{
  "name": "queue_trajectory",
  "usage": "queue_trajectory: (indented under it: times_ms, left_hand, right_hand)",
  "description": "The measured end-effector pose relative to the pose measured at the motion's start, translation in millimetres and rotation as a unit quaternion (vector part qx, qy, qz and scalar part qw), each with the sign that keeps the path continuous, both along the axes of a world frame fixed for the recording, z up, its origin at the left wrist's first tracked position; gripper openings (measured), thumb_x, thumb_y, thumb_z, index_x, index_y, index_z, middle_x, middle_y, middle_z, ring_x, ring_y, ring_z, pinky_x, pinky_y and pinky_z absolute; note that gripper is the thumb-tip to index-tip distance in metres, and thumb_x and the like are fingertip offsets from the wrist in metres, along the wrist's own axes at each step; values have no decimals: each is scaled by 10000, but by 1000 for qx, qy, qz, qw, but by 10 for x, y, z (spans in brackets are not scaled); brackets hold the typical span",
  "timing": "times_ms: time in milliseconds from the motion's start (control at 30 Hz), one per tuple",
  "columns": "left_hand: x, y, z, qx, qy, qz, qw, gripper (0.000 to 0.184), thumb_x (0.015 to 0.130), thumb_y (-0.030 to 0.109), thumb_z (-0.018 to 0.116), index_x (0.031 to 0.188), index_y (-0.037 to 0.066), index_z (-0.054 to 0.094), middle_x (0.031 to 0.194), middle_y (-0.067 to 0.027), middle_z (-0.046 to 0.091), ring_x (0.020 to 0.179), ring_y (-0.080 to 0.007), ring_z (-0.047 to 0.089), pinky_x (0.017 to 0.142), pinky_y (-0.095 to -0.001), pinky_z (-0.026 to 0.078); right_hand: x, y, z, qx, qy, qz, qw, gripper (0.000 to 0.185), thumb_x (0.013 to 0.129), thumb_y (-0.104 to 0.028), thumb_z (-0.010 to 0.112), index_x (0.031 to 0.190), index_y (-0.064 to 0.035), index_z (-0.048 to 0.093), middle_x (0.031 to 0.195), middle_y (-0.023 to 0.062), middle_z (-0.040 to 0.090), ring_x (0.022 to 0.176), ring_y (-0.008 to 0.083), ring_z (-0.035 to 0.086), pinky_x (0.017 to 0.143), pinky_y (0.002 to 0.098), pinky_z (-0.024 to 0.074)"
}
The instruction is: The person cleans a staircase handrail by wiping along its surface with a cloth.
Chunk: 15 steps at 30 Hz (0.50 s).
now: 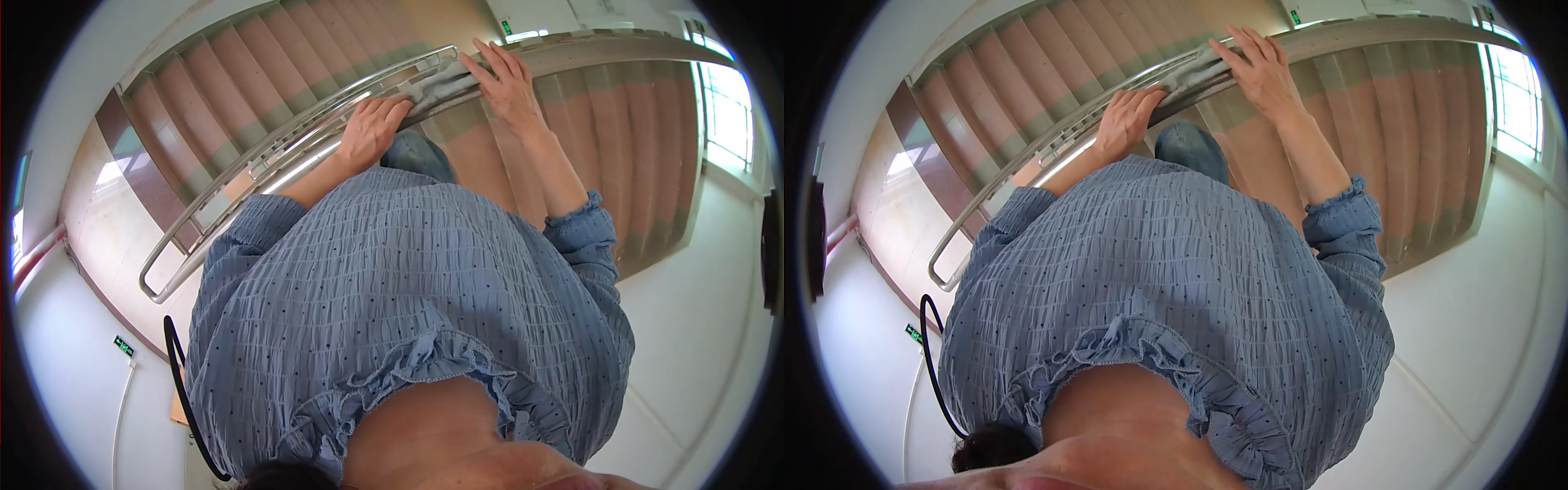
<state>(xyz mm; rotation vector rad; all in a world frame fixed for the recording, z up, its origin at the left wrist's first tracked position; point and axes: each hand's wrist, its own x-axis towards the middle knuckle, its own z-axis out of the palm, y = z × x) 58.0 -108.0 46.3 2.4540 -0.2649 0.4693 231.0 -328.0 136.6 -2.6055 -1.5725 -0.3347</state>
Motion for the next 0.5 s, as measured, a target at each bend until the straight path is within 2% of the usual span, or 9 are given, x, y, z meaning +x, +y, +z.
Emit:
queue_trajectory:
  times_ms: [167, 267, 333, 433, 500]
  left_hand:
    - [27, -131, -102, 6, -6, -12, 1000, 314, 897, 95, 533, 1205, 57, 586, 1321, -129, 611, 1201, -281, 592, 983, -409, 440]
    - [25, -157, -141, 47, -30, -24, 998, 314, 900, 106, 536, 1206, 53, 580, 1329, -144, 605, 1240, -295, 569, 983, -410, 439]
    - [2, -122, -147, 75, -21, -16, 997, 302, 894, 114, 544, 1186, 51, 585, 1343, -158, 596, 1262, -302, 552, 983, -410, 442]
    - [-53, -61, -158, 103, 17, 3, 995, 289, 887, 116, 551, 1167, 52, 591, 1351, -161, 590, 1261, -300, 550, 995, -413, 441]
    - [-67, -58, -158, 91, 24, 12, 996, 300, 863, 90, 570, 1159, 55, 606, 1349, -153, 597, 1240, -303, 568, 986, -414, 456]
  right_hand:
    - [-21, -62, 119, -10, -27, -10, 1000, 561, 860, -112, 643, 1379, -317, 588, 1501, 1, 465, 1355, 238, 453, 1115, 461, 357]
    - [-21, -201, 96, -15, -28, 2, 1000, 494, 854, -103, 636, 1307, -299, 645, 1506, 3, 462, 1364, 236, 445, 1094, 459, 388]
    - [-30, -304, -42, -70, 23, 2, 997, 432, 831, -80, 641, 1216, -269, 696, 1505, 7, 463, 1347, 234, 469, 1044, 425, 445]
    - [-69, -320, -197, -43, 65, 3, 997, 403, 812, -57, 642, 1161, -245, 715, 1505, 12, 462, 1321, 235, 500, 995, 389, 484]
    - [-75, -264, -173, -14, 43, -1, 999, 407, 805, -50, 643, 1158, -239, 715, 1496, 13, 472, 1308, 240, 511, 985, 382, 491]
